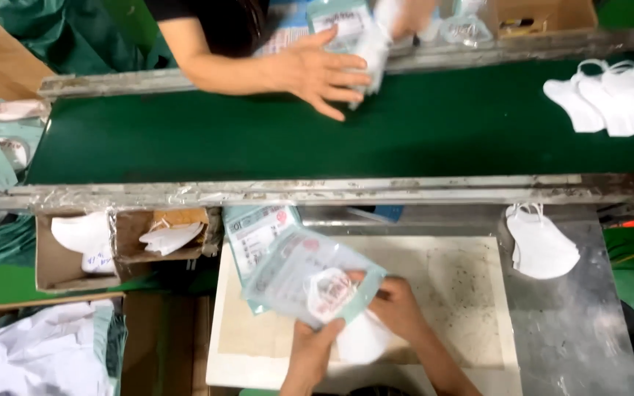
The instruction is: Packing facial masks into plastic pouches at a manufacturing workstation.
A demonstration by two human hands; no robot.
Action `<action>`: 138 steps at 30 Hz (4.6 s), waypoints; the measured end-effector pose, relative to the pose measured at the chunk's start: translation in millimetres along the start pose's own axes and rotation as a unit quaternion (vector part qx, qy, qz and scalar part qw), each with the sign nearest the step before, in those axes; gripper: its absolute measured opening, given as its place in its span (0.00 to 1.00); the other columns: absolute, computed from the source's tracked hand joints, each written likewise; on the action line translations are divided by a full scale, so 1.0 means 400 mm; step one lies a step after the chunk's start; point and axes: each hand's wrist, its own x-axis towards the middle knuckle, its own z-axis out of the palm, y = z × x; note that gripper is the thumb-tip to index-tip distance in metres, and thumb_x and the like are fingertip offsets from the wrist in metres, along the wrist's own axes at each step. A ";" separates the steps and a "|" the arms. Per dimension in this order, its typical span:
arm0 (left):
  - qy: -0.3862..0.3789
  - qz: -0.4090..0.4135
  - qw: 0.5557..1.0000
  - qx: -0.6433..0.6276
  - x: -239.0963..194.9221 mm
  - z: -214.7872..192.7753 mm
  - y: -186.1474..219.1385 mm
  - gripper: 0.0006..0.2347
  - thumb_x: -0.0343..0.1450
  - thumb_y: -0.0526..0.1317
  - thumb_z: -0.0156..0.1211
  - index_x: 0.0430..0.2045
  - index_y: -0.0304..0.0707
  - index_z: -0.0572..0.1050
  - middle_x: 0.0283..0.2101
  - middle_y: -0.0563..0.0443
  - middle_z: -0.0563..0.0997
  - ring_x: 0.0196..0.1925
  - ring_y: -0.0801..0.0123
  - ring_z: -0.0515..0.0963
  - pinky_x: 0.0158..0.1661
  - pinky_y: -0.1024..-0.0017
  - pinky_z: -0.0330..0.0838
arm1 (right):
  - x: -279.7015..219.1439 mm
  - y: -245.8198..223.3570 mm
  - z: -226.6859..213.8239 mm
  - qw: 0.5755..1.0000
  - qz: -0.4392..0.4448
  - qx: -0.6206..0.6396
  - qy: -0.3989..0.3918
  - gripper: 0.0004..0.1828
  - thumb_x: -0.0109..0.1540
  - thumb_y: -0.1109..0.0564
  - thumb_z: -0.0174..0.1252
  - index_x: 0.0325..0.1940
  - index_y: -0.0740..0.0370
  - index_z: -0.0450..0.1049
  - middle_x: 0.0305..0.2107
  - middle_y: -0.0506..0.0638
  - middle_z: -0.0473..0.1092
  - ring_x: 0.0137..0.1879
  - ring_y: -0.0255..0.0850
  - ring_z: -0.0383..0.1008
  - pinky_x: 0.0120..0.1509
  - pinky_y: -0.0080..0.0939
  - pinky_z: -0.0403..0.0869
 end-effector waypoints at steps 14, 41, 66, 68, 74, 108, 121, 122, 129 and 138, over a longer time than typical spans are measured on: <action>0.021 0.061 0.991 -0.118 0.010 0.045 -0.041 0.22 0.64 0.25 0.64 0.53 0.31 0.72 0.53 0.45 0.80 0.55 0.63 0.79 0.58 0.63 0.72 | -0.118 0.119 0.082 0.935 0.038 0.352 0.000 0.30 0.63 0.60 0.63 0.68 0.65 0.64 0.60 0.58 0.67 0.62 0.40 0.72 0.67 0.50 0.70; -0.142 0.484 0.712 0.489 -0.161 0.266 0.381 0.19 0.62 0.44 0.68 0.37 0.23 0.75 0.39 0.33 0.80 0.43 0.47 0.81 0.48 0.63 0.74 | -0.089 -0.267 -0.062 0.969 -0.037 -0.177 -0.168 0.13 0.58 0.60 0.63 0.47 0.59 0.80 0.33 0.46 0.80 0.35 0.33 0.79 0.35 0.34 0.76; -0.086 0.277 0.860 0.419 -0.122 0.123 0.246 0.04 0.72 0.32 0.61 0.37 0.30 0.78 0.40 0.43 0.85 0.38 0.68 0.83 0.36 0.74 0.77 | -0.112 -0.258 -0.076 0.928 -0.129 -0.343 -0.068 0.06 0.61 0.57 0.59 0.40 0.61 0.74 0.36 0.51 0.75 0.48 0.48 0.72 0.65 0.50 0.63; -0.095 0.292 0.859 0.410 -0.121 0.125 0.240 0.03 0.73 0.32 0.61 0.36 0.31 0.78 0.40 0.42 0.84 0.39 0.66 0.84 0.36 0.74 0.79 | -0.111 -0.261 -0.078 0.924 -0.124 -0.355 -0.070 0.05 0.61 0.57 0.58 0.38 0.60 0.74 0.35 0.50 0.76 0.46 0.45 0.73 0.66 0.49 0.62; -0.112 0.312 0.843 0.424 -0.121 0.127 0.235 0.03 0.73 0.32 0.61 0.37 0.31 0.77 0.40 0.45 0.84 0.39 0.68 0.84 0.40 0.74 0.78 | -0.120 -0.261 -0.078 0.880 -0.203 -0.423 -0.069 0.05 0.61 0.56 0.59 0.38 0.59 0.75 0.32 0.50 0.75 0.44 0.44 0.73 0.66 0.53 0.58; 0.135 0.104 0.977 0.127 0.054 -0.341 0.407 0.12 0.80 0.42 0.50 0.49 0.35 0.77 0.51 0.47 0.81 0.51 0.67 0.81 0.52 0.68 0.77 | -0.184 -0.574 -0.049 0.896 -0.331 -0.219 -0.201 0.12 0.66 0.56 0.53 0.51 0.61 0.77 0.48 0.56 0.73 0.57 0.44 0.72 0.68 0.55 0.67; -0.025 0.242 0.948 0.205 0.207 0.053 0.427 0.13 0.80 0.41 0.48 0.40 0.28 0.77 0.53 0.42 0.79 0.50 0.58 0.80 0.54 0.53 0.76 | -0.253 -0.484 -0.117 0.933 -0.282 -0.200 -0.098 0.20 0.64 0.65 0.53 0.61 0.60 0.71 0.59 0.53 0.70 0.67 0.47 0.69 0.73 0.50 0.67; -0.030 0.247 0.947 0.202 0.235 0.108 0.429 0.13 0.80 0.41 0.48 0.40 0.28 0.77 0.53 0.42 0.79 0.50 0.58 0.80 0.54 0.53 0.76 | -0.214 -0.485 -0.148 0.931 -0.286 -0.211 -0.079 0.21 0.64 0.66 0.53 0.62 0.60 0.71 0.60 0.53 0.70 0.68 0.47 0.69 0.74 0.49 0.66; -0.071 0.319 0.547 0.771 0.573 0.454 0.371 0.30 0.73 0.59 0.48 0.60 0.30 0.67 0.70 0.36 0.60 0.74 0.43 0.53 0.66 0.32 0.39 | 0.073 -0.438 -0.426 0.922 -0.225 -0.265 0.168 0.25 0.63 0.66 0.54 0.65 0.60 0.70 0.61 0.53 0.70 0.64 0.48 0.71 0.66 0.45 0.69; -0.067 0.172 0.658 0.730 0.737 0.875 0.109 0.48 0.67 0.73 0.45 0.67 0.21 0.51 0.74 0.29 0.50 0.78 0.41 0.42 0.68 0.31 0.29 | 0.465 -0.268 -0.671 0.771 -0.230 -0.509 0.305 0.18 0.68 0.59 0.54 0.62 0.65 0.71 0.58 0.66 0.70 0.65 0.62 0.67 0.70 0.54 0.67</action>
